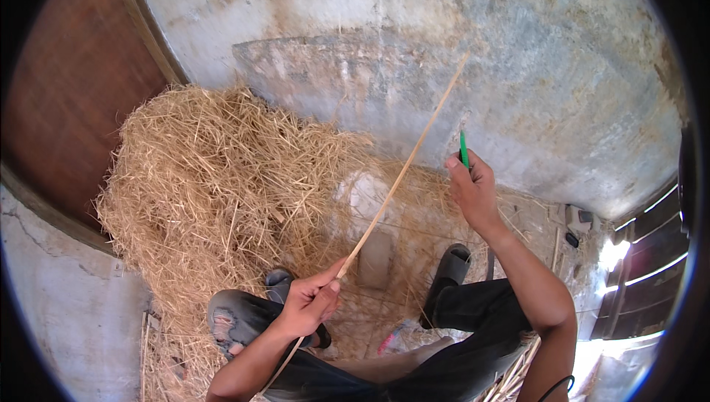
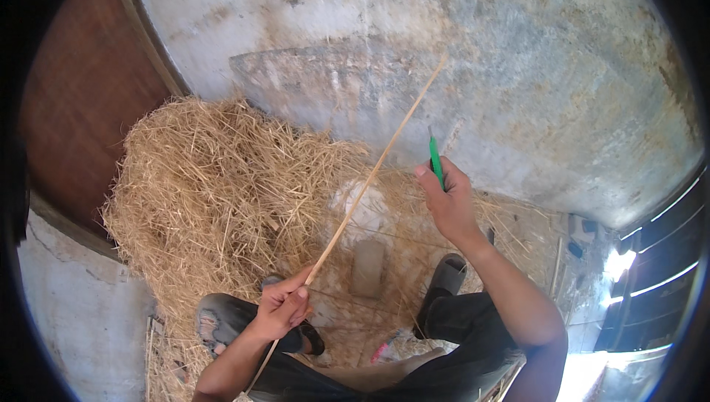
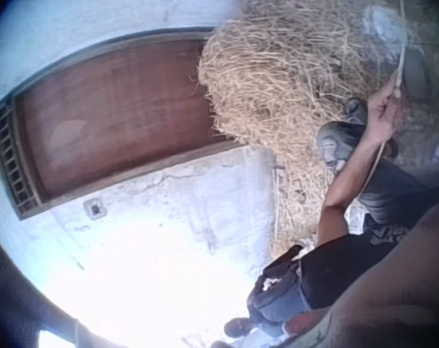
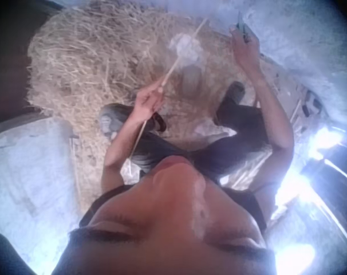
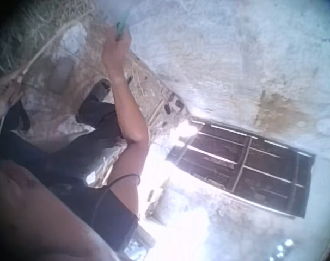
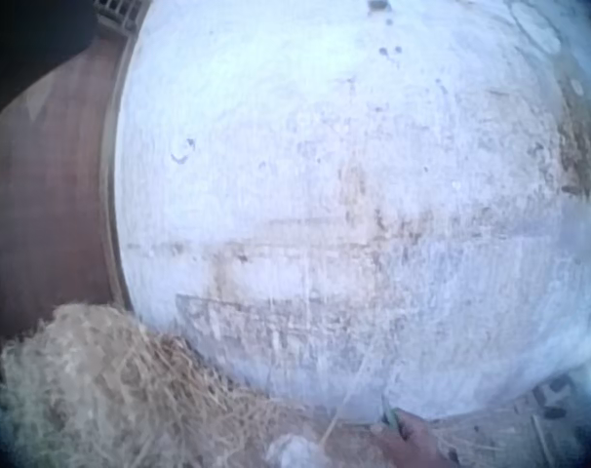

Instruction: The person uses a utility knife and a machete to shave and smooth a thin wooden stick while sitting on a floor near a pile of straw.

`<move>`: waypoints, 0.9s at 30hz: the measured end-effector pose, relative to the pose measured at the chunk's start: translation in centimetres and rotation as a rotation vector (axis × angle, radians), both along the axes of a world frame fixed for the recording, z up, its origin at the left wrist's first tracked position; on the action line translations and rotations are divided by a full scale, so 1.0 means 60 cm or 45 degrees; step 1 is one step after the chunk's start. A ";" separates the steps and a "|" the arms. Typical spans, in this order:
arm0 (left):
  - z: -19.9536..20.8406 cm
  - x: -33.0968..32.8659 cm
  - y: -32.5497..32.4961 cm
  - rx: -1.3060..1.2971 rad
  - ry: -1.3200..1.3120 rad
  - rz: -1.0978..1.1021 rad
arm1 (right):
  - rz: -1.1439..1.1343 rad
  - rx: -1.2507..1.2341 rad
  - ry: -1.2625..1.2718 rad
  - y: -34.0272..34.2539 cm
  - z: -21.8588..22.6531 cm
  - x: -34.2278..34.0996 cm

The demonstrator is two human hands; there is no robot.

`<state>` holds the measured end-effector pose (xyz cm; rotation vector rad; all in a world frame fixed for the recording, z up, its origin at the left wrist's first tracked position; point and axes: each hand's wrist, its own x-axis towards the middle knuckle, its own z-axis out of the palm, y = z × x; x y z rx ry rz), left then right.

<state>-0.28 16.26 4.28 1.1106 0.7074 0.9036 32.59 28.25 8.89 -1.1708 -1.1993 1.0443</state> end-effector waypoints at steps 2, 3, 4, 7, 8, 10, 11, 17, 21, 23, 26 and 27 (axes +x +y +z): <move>0.001 0.001 -0.002 0.015 0.035 -0.010 | -0.016 0.010 -0.071 -0.003 0.008 -0.009; 0.002 0.002 -0.002 0.028 0.057 -0.020 | -0.029 0.019 -0.103 -0.005 0.012 -0.013; 0.001 0.004 -0.003 0.033 0.086 -0.033 | -0.048 0.029 -0.163 -0.008 0.016 -0.017; 0.001 0.009 -0.005 0.054 0.147 -0.075 | -0.094 0.073 -0.318 -0.009 0.023 -0.022; 0.003 0.012 -0.004 0.057 0.148 -0.093 | -0.105 0.094 -0.356 -0.009 0.025 -0.021; 0.004 0.015 -0.004 0.067 0.153 -0.105 | -0.115 0.170 -0.426 -0.007 0.023 -0.015; 0.004 0.017 -0.004 0.073 0.158 -0.100 | -0.115 0.226 -0.457 -0.005 0.019 -0.011; -0.001 0.014 -0.004 0.016 0.061 -0.144 | -0.399 0.519 -0.602 0.011 0.014 0.015; -0.011 -0.006 -0.013 -0.035 -0.016 -0.179 | -0.775 0.390 -0.048 0.052 0.035 0.131; -0.012 -0.012 -0.011 -0.062 -0.067 -0.165 | -0.838 0.335 0.129 0.055 0.039 0.164; -0.014 -0.019 -0.010 -0.028 -0.051 -0.177 | -0.662 0.129 0.159 0.022 0.041 0.140; -0.015 -0.019 -0.009 -0.006 -0.030 -0.194 | -0.526 0.062 0.187 0.012 0.041 0.116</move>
